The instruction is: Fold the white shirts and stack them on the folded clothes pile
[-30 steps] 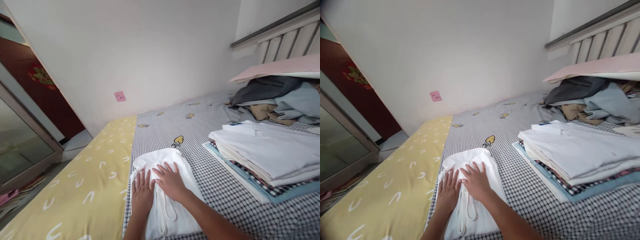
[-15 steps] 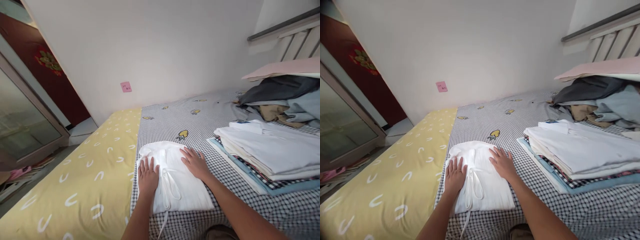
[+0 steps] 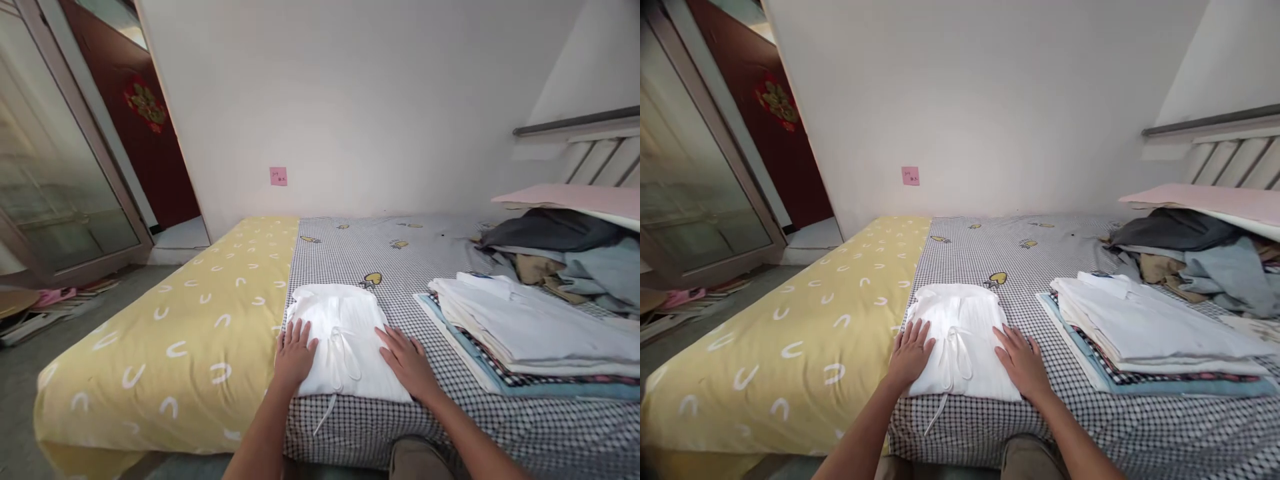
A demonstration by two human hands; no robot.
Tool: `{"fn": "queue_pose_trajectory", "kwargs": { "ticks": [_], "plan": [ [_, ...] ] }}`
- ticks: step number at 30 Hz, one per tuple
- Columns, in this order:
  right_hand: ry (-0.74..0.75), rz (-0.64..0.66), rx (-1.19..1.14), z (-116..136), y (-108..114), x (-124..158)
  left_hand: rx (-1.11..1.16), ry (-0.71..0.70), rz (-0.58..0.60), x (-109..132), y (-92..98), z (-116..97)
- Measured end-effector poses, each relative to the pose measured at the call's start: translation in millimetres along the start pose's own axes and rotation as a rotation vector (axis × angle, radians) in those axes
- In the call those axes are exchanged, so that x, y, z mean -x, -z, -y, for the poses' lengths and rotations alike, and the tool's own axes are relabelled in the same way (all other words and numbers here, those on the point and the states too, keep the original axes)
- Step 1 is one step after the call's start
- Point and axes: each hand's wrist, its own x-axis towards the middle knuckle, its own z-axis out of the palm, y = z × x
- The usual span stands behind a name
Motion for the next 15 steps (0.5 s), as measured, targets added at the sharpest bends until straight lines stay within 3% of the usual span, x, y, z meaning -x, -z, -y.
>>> {"fn": "queue_pose_trajectory", "kwargs": {
  "ticks": [3,5,7,9,10,12,15],
  "plan": [
    [-0.053,-0.064,0.045,3.1,2.8,12.1,0.008,0.02,-0.056,8.8,-1.0,1.6],
    [-0.078,-0.206,0.08,15.0,12.5,15.9,0.004,0.046,-0.101,12.3,-2.3,0.2],
    [-0.004,-0.357,0.086,37.9,24.9,17.6,-0.013,0.065,-0.143,14.4,-3.8,-1.3],
    [0.128,-0.379,0.057,68.6,32.5,19.0,-0.029,0.071,-0.17,15.6,-5.3,-2.0],
    [0.173,-0.316,0.037,84.7,32.3,20.3,-0.031,0.072,-0.177,15.8,-6.1,-1.9],
    [0.21,-0.072,0.009,113.1,23.1,24.2,-0.011,0.071,-0.175,15.2,-8.1,-0.7],
    [0.183,0.212,0.029,135.8,-2.1,30.9,0.122,0.079,-0.153,9.7,-12.3,4.6]
  ]
}}
